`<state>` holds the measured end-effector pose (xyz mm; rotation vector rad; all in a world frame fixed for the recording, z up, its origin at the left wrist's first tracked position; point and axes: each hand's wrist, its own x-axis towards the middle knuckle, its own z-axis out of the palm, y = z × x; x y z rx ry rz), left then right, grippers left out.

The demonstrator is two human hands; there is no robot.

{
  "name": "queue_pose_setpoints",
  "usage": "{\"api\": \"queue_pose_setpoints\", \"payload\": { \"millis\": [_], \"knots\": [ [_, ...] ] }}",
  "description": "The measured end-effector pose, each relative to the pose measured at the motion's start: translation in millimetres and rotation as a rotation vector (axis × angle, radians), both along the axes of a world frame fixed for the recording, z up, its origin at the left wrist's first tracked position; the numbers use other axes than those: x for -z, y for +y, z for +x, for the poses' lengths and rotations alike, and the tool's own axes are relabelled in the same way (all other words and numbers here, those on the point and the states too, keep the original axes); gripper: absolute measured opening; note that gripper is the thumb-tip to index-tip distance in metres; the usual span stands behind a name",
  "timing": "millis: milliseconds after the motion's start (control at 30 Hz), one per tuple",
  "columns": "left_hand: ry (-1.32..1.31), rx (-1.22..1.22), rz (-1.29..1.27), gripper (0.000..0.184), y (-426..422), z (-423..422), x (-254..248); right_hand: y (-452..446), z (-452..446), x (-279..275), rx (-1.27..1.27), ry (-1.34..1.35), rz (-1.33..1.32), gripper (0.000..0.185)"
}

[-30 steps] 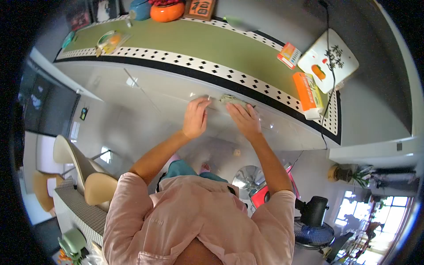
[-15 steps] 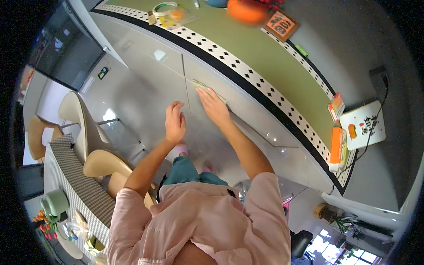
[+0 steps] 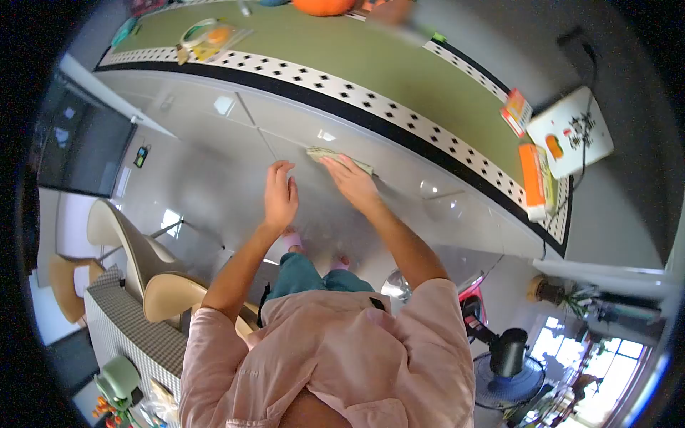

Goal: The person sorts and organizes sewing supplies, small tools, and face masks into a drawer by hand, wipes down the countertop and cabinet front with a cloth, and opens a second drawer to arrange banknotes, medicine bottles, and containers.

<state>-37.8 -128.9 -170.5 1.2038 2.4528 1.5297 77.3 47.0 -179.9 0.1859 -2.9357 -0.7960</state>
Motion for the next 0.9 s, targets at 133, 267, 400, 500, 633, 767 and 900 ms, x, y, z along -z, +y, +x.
{"api": "queue_pose_setpoints", "payload": {
  "millis": [133,267,400,500,633,767,900],
  "knots": [
    [0.039,0.130,0.010,0.030,30.1,41.1,1.8,26.4,83.1,17.3,0.092,0.047,-0.029,0.056],
    [0.066,0.263,0.026,0.030,56.5,82.1,0.5,34.1,143.5,8.4,0.199,0.023,0.000,0.053],
    [0.081,0.358,0.038,0.029,76.2,114.4,-11.1,37.4,183.0,6.9,0.277,0.097,-0.046,0.049],
    [0.101,0.404,0.087,0.029,90.1,128.3,-18.8,35.3,199.9,0.7,0.326,0.272,-0.201,0.043],
    [0.110,0.464,0.173,0.030,108.5,143.1,-32.0,27.5,203.1,-55.5,0.207,0.639,-0.341,0.038],
    [0.159,0.522,0.324,0.032,127.2,157.1,-61.8,40.6,191.2,-129.2,0.170,0.919,-0.319,0.041],
    [0.339,0.529,0.365,0.041,141.1,155.0,-100.7,63.7,168.2,-167.6,0.372,1.055,-0.349,0.046]
  ]
}}
